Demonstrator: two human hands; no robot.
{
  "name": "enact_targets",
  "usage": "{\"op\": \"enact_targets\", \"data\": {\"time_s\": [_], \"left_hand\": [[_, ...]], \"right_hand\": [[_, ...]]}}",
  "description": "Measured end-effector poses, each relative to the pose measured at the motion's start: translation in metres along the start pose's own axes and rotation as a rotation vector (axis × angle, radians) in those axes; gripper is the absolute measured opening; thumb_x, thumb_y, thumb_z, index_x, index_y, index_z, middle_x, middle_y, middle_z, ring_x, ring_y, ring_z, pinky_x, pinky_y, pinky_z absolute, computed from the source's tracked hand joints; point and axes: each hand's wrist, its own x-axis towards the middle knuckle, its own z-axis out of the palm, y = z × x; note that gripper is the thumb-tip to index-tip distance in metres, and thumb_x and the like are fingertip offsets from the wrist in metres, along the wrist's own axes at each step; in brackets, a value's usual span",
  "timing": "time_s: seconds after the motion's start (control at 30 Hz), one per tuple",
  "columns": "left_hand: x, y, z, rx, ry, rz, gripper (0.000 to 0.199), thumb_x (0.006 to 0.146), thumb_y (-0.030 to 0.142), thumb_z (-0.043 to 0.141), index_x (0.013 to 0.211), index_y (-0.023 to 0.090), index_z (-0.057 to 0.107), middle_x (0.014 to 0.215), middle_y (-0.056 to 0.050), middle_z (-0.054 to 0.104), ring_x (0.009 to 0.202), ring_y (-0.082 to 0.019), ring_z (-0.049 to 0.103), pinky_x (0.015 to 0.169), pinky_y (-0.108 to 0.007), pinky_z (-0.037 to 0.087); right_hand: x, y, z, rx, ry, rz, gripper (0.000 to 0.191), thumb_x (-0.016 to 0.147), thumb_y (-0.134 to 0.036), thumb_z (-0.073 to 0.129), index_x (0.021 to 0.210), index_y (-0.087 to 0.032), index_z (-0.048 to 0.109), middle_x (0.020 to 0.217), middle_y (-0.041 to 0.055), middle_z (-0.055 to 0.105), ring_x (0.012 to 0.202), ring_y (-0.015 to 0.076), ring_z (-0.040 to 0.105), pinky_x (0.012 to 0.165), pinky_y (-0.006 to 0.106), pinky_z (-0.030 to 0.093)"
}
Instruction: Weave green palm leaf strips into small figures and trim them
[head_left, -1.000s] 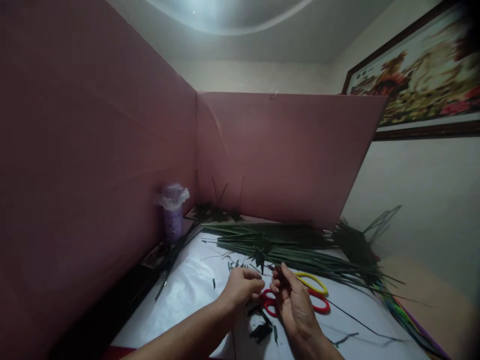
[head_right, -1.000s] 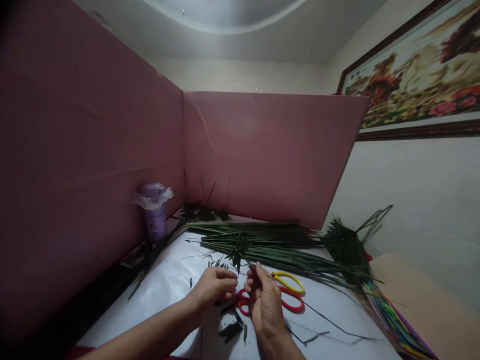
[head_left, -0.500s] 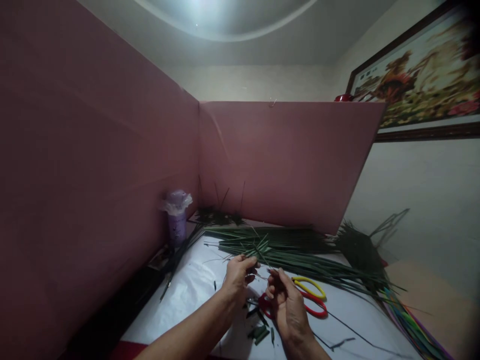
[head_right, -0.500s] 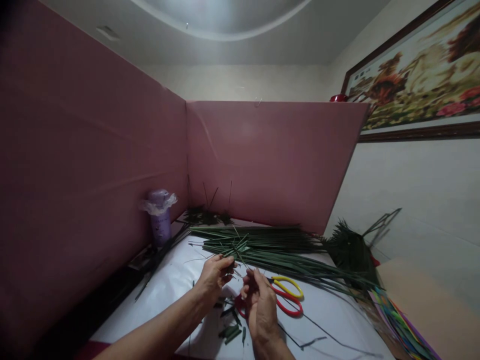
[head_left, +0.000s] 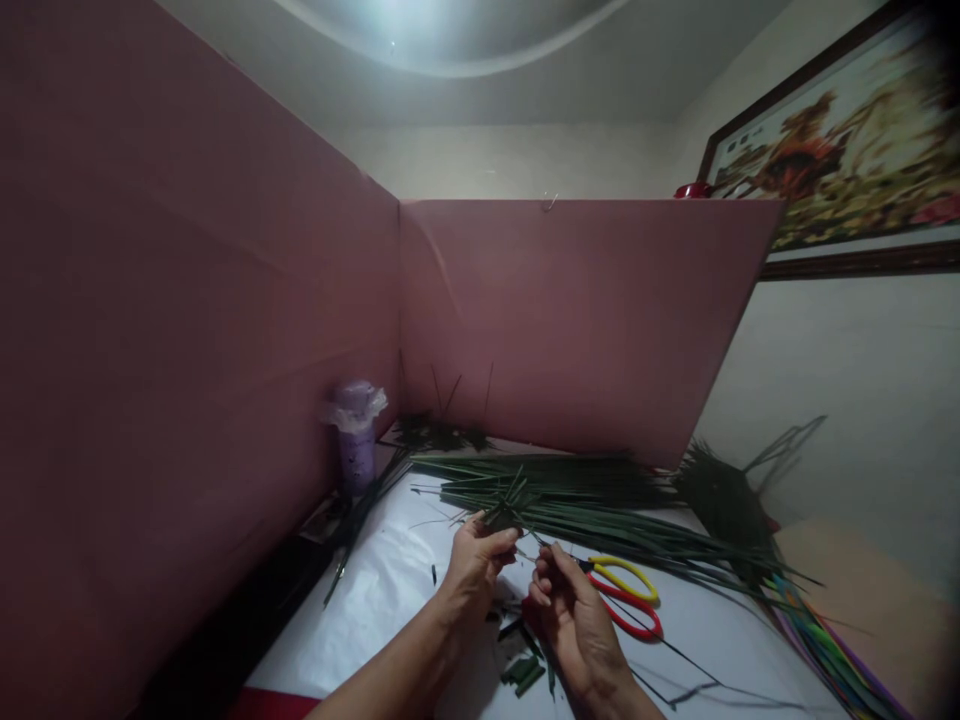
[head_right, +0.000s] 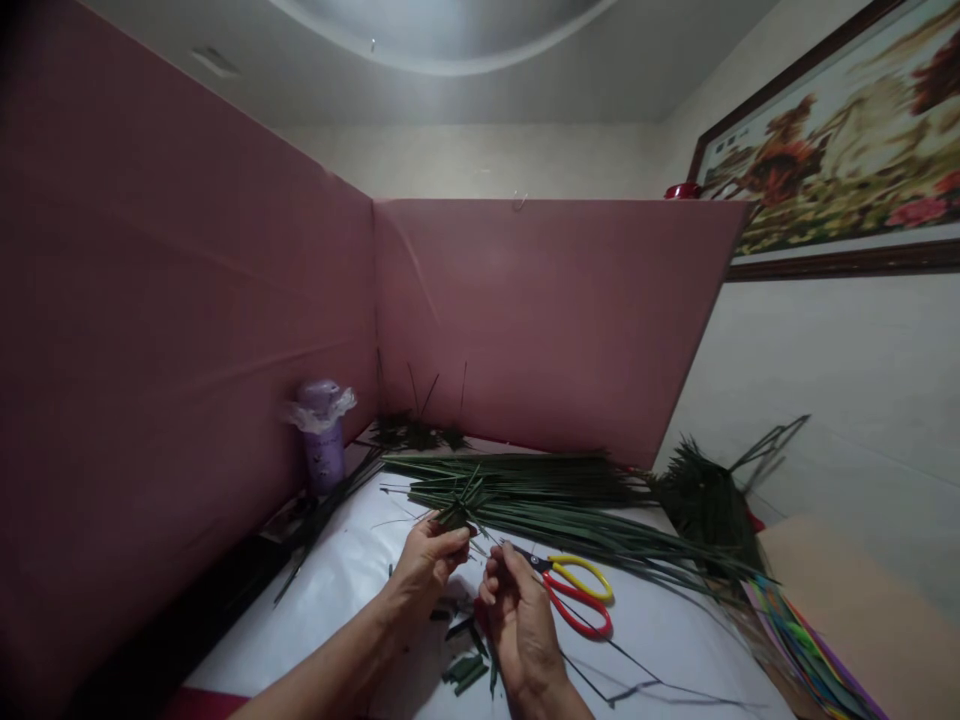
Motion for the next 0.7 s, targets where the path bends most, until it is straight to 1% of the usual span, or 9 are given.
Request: {"op": "enact_targets", "data": {"time_s": [0.1, 0.2, 0.3, 0.37, 0.43, 0.53, 0.6, 0.67, 0.7], "left_hand": [[-0.001, 0.003, -0.001, -0.045, -0.036, 0.002, 0.031, 0.052, 0.013, 0.075, 0.078, 0.013, 0.059, 0.071, -0.003, 0.065, 0.056, -0.009, 0.054, 0.055, -0.022, 0.039], [-0.002, 0.007, 0.000, -0.084, -0.073, -0.002, 0.036, 0.051, 0.012, 0.075, 0.083, 0.014, 0.060, 0.074, -0.003, 0.065, 0.058, -0.009, 0.055, 0.057, -0.022, 0.040], [-0.007, 0.009, 0.003, -0.099, -0.094, -0.045, 0.037, 0.050, 0.011, 0.076, 0.083, 0.014, 0.060, 0.077, -0.004, 0.065, 0.058, -0.009, 0.054, 0.059, -0.023, 0.040], [-0.009, 0.008, 0.003, -0.100, -0.103, -0.082, 0.037, 0.049, 0.011, 0.076, 0.083, 0.014, 0.061, 0.082, -0.005, 0.065, 0.062, -0.010, 0.056, 0.061, -0.023, 0.041], [-0.011, 0.004, 0.001, -0.089, -0.110, -0.109, 0.038, 0.049, 0.011, 0.076, 0.084, 0.013, 0.061, 0.087, -0.007, 0.065, 0.068, -0.012, 0.058, 0.063, -0.023, 0.042], [-0.012, -0.007, -0.003, -0.060, -0.089, -0.145, 0.040, 0.053, 0.014, 0.076, 0.091, 0.014, 0.062, 0.095, -0.009, 0.064, 0.074, -0.014, 0.060, 0.063, -0.022, 0.043], [-0.012, -0.013, -0.003, -0.054, -0.103, -0.170, 0.043, 0.055, 0.019, 0.077, 0.095, 0.015, 0.061, 0.095, -0.010, 0.064, 0.071, -0.016, 0.062, 0.060, -0.024, 0.045], [-0.012, -0.017, -0.001, -0.049, -0.134, -0.195, 0.047, 0.055, 0.025, 0.077, 0.098, 0.016, 0.059, 0.091, -0.009, 0.065, 0.061, -0.016, 0.061, 0.054, -0.027, 0.047], [-0.012, -0.017, 0.001, -0.042, -0.130, -0.207, 0.048, 0.056, 0.028, 0.077, 0.099, 0.017, 0.059, 0.089, -0.008, 0.065, 0.057, -0.015, 0.061, 0.052, -0.027, 0.047]], "right_hand": [[-0.002, -0.001, 0.001, 0.107, 0.034, 0.133, 0.017, 0.070, -0.026, 0.070, 0.080, -0.014, 0.061, 0.060, -0.0046, 0.057, 0.041, 0.0037, 0.044, 0.039, 0.016, 0.042], [-0.001, -0.002, 0.001, 0.163, 0.018, 0.172, 0.016, 0.072, -0.026, 0.069, 0.079, -0.014, 0.061, 0.059, -0.0045, 0.057, 0.041, 0.0035, 0.043, 0.039, 0.015, 0.041], [0.002, -0.003, 0.000, 0.202, -0.023, 0.185, 0.014, 0.071, -0.023, 0.070, 0.076, -0.013, 0.062, 0.059, -0.0042, 0.057, 0.043, 0.0030, 0.044, 0.039, 0.014, 0.040], [0.004, -0.003, -0.001, 0.218, -0.043, 0.177, 0.013, 0.070, -0.021, 0.071, 0.076, -0.013, 0.062, 0.061, -0.0041, 0.058, 0.045, 0.0026, 0.045, 0.040, 0.013, 0.040], [0.006, -0.004, -0.001, 0.231, -0.046, 0.164, 0.014, 0.069, -0.019, 0.072, 0.076, -0.013, 0.062, 0.062, -0.0040, 0.058, 0.046, 0.0025, 0.046, 0.040, 0.013, 0.040], [0.006, -0.004, -0.001, 0.246, -0.039, 0.149, 0.014, 0.068, -0.017, 0.072, 0.077, -0.013, 0.062, 0.063, -0.0040, 0.058, 0.049, 0.0030, 0.048, 0.042, 0.013, 0.041], [0.005, -0.003, -0.001, 0.259, -0.041, 0.158, 0.013, 0.069, -0.017, 0.071, 0.079, -0.013, 0.063, 0.063, -0.0042, 0.059, 0.049, 0.0030, 0.048, 0.042, 0.013, 0.042], [0.002, -0.002, -0.001, 0.270, -0.038, 0.181, 0.014, 0.070, -0.017, 0.070, 0.082, -0.014, 0.063, 0.062, -0.0045, 0.059, 0.047, 0.0026, 0.047, 0.041, 0.012, 0.042], [0.001, -0.001, 0.000, 0.269, -0.027, 0.195, 0.014, 0.070, -0.017, 0.070, 0.082, -0.014, 0.063, 0.062, -0.0046, 0.059, 0.046, 0.0025, 0.047, 0.040, 0.012, 0.041]]}}
